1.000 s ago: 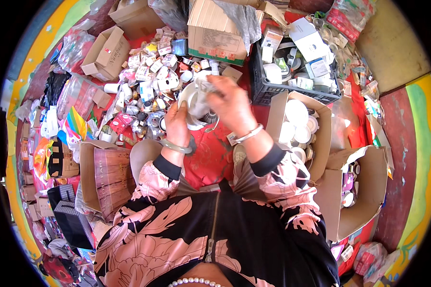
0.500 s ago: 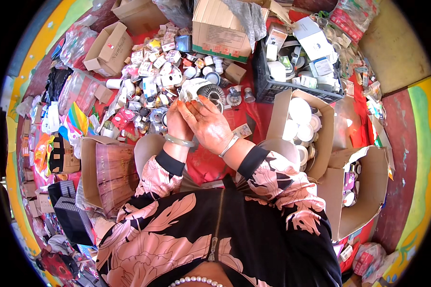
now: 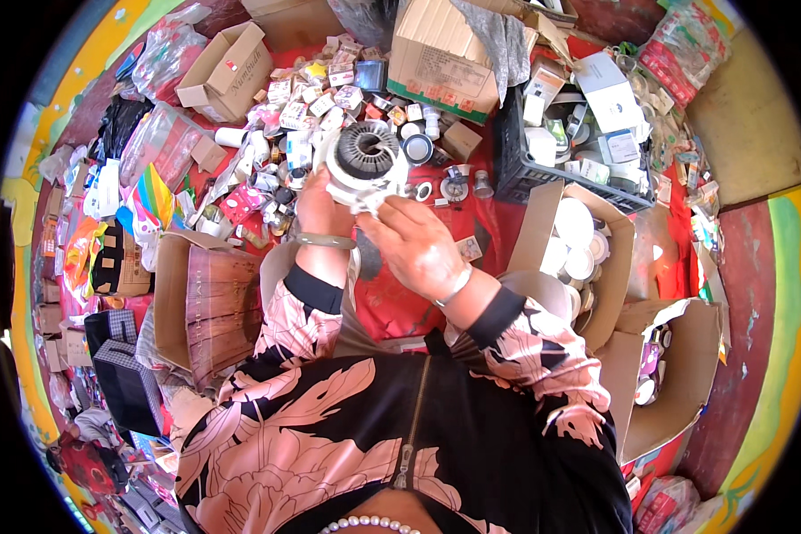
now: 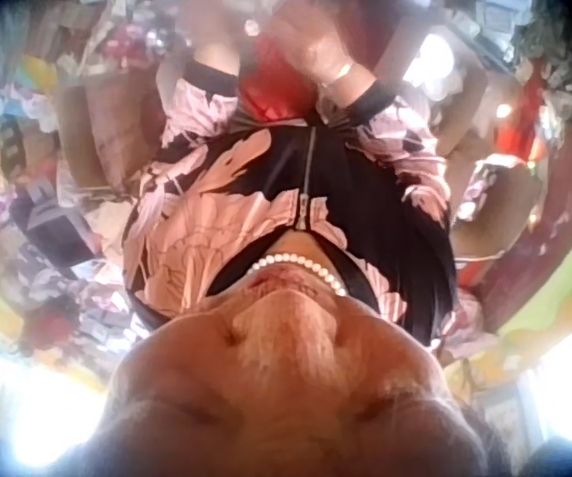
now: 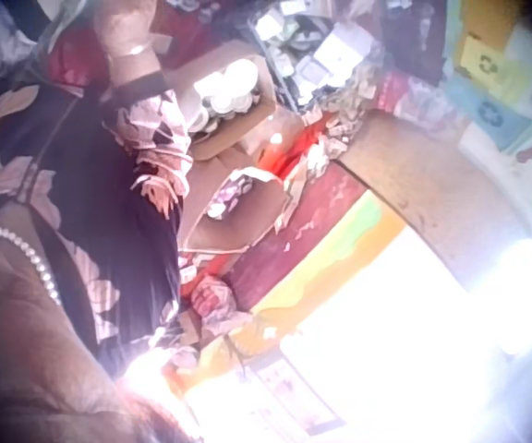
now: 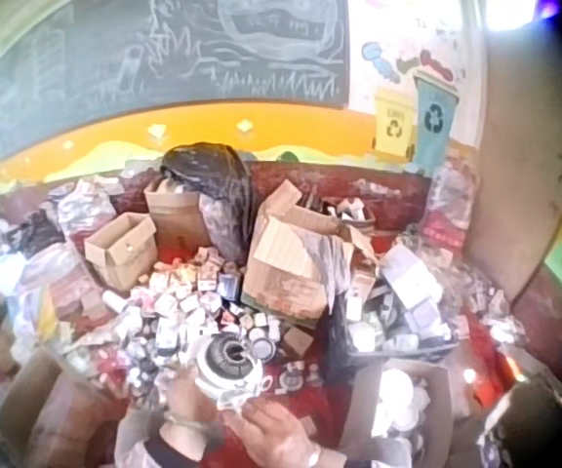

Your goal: The person sits on the floor and wipes a small white fan with a cloth. They clean the fan's grill and body, turning it over to wipe different sides.

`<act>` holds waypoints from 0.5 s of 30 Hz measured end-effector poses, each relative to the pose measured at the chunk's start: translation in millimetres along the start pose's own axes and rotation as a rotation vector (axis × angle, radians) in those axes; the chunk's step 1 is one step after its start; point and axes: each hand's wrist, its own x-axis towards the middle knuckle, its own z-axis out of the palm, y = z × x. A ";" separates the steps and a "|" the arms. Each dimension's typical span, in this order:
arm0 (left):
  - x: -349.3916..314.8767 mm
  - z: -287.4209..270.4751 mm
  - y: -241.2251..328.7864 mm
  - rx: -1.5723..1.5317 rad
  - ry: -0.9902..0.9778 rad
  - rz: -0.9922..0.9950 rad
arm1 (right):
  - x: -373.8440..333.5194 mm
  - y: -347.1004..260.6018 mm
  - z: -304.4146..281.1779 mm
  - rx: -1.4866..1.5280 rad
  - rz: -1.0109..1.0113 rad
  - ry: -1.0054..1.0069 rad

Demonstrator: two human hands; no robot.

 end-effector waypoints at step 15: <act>-21.6 24.3 -7.8 -0.025 -0.019 -0.109 | -1.9 14.0 23.4 -0.160 -0.051 -0.086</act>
